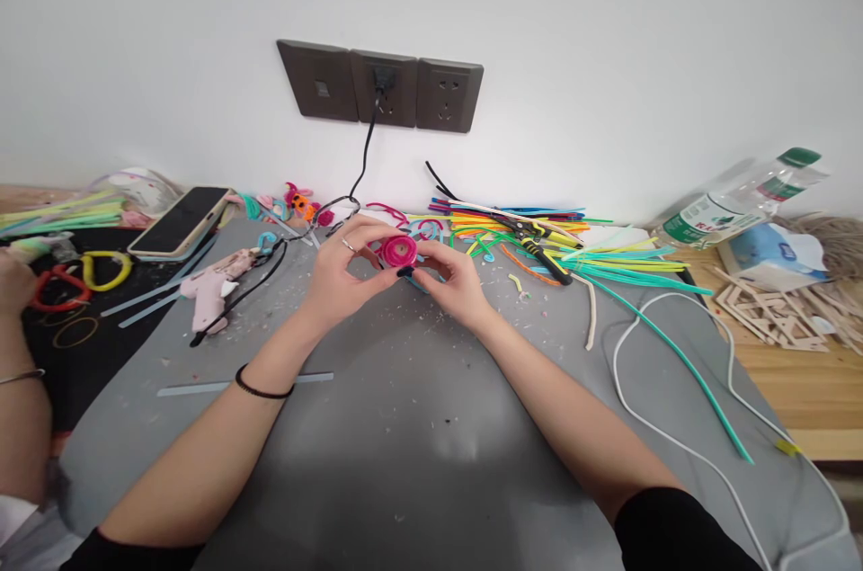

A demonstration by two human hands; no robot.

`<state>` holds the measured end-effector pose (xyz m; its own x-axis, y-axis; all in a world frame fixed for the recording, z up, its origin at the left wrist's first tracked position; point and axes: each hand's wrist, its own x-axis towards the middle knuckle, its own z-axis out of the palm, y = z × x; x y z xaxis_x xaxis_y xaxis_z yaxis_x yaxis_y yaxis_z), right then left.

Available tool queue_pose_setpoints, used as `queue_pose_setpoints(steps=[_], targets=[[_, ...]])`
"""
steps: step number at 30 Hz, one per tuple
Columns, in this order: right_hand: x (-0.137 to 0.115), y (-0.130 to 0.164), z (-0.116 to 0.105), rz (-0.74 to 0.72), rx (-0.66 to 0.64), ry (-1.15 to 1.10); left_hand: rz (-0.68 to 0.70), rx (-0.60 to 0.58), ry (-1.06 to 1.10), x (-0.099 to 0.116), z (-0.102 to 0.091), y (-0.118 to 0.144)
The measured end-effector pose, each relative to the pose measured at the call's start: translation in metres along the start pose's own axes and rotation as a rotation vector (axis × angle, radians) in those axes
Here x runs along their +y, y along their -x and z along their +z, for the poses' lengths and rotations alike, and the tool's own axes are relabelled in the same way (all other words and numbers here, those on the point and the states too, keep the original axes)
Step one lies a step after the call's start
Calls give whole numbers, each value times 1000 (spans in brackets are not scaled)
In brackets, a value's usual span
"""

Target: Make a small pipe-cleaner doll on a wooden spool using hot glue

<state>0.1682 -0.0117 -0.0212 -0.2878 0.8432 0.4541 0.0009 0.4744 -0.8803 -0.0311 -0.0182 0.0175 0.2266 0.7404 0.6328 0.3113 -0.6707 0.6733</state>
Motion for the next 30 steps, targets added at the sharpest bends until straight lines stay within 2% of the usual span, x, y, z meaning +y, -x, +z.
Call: queue_pose_setpoints(steps=[6,13,22,30], targets=[[-2,1,-1,-22,-8,27,11,5,-19,2,0,0],[-1,1,-2,-66,7,85,87,3,-33,6,0,-1],[-5,2,-3,-166,89,208,86,-7,-36,4,2,2],[-6,1,-5,-278,109,300,189,25,-122,3,-1,3]])
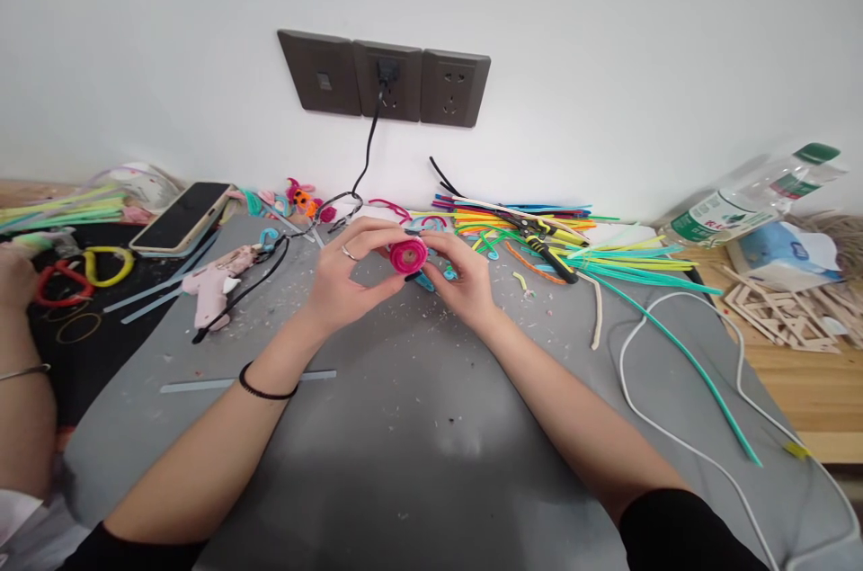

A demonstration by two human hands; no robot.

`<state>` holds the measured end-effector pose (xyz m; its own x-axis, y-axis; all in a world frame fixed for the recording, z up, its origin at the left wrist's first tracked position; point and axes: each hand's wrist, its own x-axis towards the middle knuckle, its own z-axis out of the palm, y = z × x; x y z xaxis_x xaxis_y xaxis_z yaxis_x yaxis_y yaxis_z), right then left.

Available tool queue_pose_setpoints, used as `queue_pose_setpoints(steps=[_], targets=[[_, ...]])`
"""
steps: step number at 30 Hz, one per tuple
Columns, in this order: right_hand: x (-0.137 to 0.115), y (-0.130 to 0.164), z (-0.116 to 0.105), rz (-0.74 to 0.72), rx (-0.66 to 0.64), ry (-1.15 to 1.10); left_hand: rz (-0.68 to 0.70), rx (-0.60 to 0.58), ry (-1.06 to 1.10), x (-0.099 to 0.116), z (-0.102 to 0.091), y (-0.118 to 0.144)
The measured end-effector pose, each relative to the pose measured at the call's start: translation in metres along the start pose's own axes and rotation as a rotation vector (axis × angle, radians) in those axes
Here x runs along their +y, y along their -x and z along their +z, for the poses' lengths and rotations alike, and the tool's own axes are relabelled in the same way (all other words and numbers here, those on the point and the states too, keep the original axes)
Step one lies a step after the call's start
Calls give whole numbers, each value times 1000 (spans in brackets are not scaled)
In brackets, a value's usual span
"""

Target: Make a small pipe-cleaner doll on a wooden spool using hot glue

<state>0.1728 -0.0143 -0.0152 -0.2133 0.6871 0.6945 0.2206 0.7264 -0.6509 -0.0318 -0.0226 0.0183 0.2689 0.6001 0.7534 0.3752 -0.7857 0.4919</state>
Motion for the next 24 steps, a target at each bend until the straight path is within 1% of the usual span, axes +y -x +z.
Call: queue_pose_setpoints(steps=[7,15,21,24], targets=[[-1,1,0,23,-5,-2,-27,-3,-23,2,0,0],[-1,2,1,-9,7,27,-12,26,-21,4,1,0],[2,2,2,-3,30,22,-98,-3,53,4,6,3],[2,2,2,-25,41,8,-78,27,18,1,6,5]])
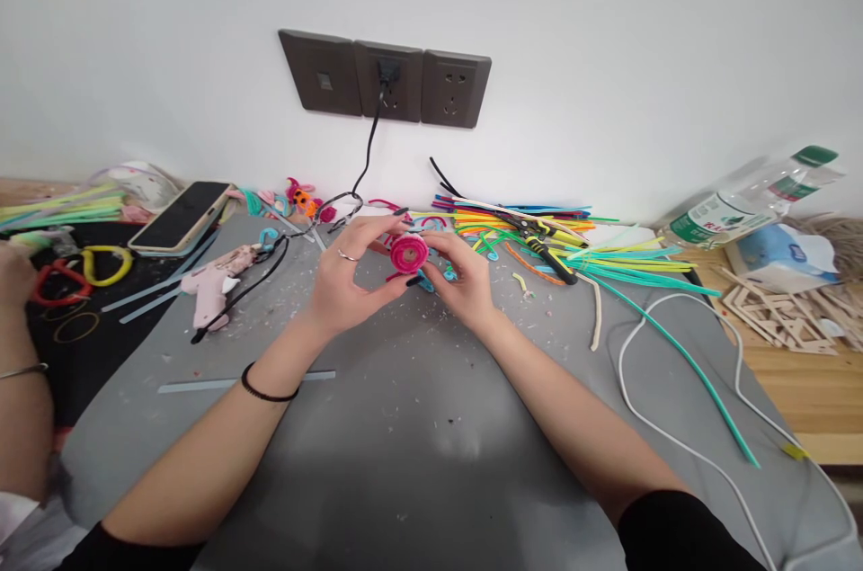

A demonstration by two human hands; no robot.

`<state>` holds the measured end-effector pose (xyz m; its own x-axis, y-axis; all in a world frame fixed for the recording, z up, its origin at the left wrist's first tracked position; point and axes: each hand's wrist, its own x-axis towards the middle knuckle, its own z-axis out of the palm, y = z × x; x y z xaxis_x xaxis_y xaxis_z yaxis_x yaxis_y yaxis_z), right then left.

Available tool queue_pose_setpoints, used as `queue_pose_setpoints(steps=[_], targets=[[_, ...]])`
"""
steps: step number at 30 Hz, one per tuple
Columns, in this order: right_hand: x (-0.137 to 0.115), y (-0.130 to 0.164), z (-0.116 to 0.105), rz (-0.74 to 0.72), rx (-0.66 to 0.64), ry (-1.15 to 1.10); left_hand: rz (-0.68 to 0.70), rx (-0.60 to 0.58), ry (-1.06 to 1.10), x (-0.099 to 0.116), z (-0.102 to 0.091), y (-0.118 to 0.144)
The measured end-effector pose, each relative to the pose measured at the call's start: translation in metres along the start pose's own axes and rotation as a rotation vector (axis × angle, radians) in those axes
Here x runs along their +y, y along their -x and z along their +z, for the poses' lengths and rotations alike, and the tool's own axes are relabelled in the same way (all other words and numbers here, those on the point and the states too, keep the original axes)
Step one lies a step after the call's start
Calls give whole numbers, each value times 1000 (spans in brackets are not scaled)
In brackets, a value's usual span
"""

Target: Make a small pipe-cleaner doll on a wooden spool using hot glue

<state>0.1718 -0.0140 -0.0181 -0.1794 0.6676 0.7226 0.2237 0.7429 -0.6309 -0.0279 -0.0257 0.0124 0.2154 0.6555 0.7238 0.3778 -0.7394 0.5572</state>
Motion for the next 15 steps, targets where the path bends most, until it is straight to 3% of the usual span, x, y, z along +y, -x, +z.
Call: queue_pose_setpoints(steps=[5,11,15], targets=[[1,1,0,51,12,-8,139,133,-126,-9,-3,5],[5,2,0,16,17,64,391,194,-323,-7,-3,0],[6,1,0,-43,41,101,443,191,-369,-4,-3,-3]])
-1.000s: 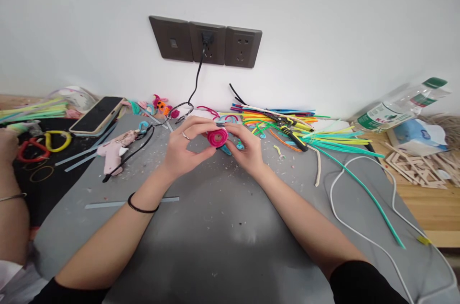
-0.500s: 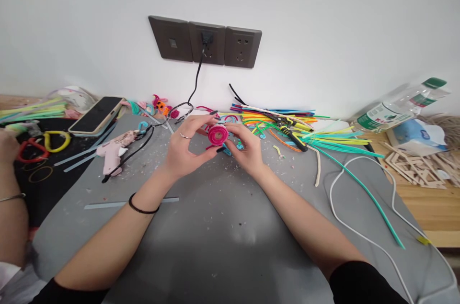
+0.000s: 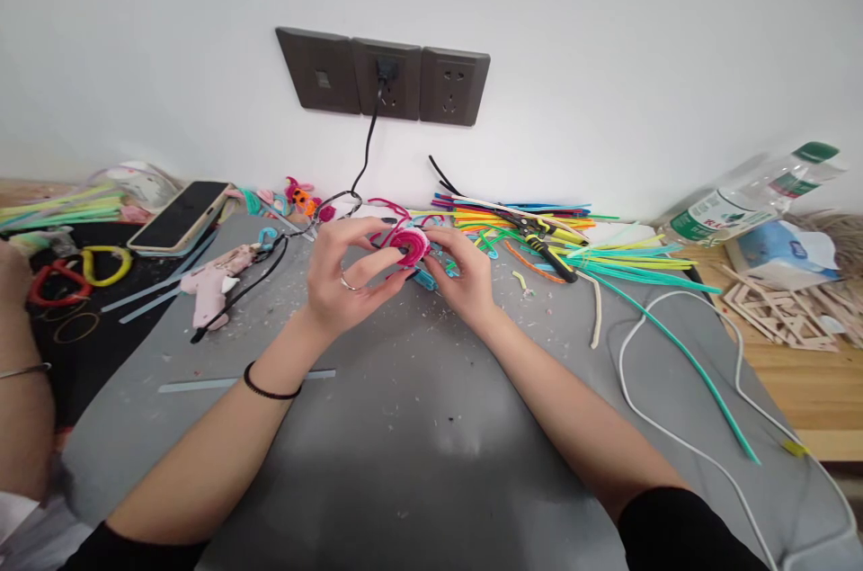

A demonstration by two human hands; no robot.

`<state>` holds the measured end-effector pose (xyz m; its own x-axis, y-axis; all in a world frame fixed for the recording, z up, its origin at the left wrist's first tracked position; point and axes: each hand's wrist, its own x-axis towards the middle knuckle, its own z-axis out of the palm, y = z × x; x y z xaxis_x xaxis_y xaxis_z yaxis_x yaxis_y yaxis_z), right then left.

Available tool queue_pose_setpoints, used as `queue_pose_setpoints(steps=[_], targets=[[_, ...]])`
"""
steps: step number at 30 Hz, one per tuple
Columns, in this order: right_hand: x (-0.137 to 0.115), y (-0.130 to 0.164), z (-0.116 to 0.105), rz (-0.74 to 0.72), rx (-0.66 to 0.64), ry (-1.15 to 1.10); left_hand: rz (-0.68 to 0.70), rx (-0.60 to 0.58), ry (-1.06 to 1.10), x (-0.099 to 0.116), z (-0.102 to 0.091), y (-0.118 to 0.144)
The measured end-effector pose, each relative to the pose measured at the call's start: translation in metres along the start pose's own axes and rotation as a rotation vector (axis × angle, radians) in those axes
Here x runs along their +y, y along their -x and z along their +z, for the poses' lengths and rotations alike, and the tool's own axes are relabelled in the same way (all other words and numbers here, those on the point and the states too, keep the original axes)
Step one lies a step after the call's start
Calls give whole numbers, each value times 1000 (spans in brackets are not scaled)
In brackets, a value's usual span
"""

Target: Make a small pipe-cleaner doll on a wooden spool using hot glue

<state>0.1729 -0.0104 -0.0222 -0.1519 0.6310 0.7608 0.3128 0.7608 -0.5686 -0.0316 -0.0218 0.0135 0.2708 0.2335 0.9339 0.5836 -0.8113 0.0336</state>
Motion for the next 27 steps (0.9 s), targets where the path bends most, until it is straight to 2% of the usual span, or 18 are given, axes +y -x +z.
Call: queue_pose_setpoints(steps=[7,21,27], targets=[[0,0,1,-24,7,8,-34,-47,-12,-3,0,3],[-1,1,1,51,-6,-23,-28,77,56,-1,3,0],[0,1,1,43,-4,-23,-23,94,5,1,3,-3]])
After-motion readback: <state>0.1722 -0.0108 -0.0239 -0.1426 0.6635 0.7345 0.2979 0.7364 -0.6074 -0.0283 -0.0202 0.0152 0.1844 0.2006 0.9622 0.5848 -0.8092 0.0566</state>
